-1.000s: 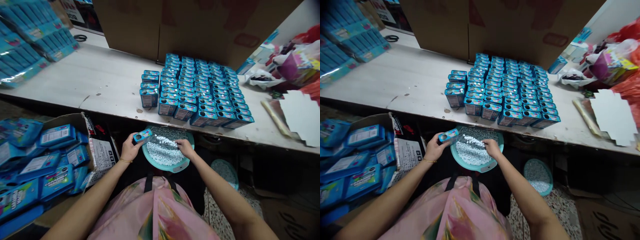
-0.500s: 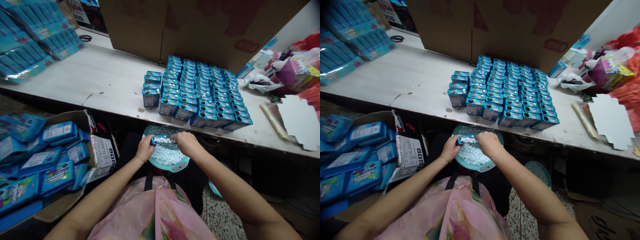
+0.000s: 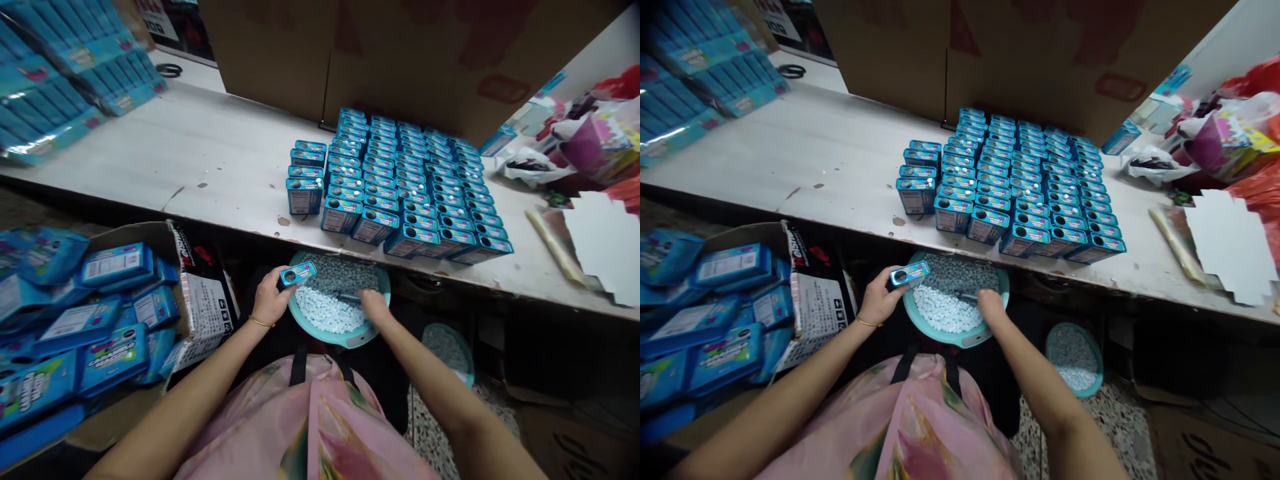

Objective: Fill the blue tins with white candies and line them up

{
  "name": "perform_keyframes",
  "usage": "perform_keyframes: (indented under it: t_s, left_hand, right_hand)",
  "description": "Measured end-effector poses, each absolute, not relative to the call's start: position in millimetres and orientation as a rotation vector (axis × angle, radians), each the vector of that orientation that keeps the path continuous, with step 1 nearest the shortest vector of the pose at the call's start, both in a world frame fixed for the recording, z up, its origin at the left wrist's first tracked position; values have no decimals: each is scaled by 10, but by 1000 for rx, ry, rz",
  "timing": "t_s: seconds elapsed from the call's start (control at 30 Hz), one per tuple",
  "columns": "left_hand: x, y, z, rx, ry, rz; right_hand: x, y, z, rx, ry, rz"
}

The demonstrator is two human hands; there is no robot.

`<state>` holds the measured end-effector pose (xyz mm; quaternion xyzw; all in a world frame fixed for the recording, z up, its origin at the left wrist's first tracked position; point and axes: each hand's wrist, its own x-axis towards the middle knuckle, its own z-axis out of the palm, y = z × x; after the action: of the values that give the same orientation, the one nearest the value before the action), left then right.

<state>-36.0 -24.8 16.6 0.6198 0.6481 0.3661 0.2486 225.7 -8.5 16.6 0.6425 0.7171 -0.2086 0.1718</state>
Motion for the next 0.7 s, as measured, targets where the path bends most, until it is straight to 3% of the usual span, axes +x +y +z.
perform_keyframes:
  t_s: [0.17, 0.33, 0.57, 0.7]
  left_hand:
    - [-458, -258, 191, 1609, 1829, 1006]
    - [-526, -273, 204, 1559, 1839, 1031]
    - [-369, -210, 121, 1696, 1797, 985]
    - [-186, -201, 96, 1857, 1756, 908]
  right_hand:
    - [1705, -78, -402, 1913, 2140, -882]
    - [1899, -30, -514, 2057, 2263, -1339]
    - [2421, -3, 186, 2025, 2390, -1378]
    - [2372, -6, 792, 1867, 2510, -1117]
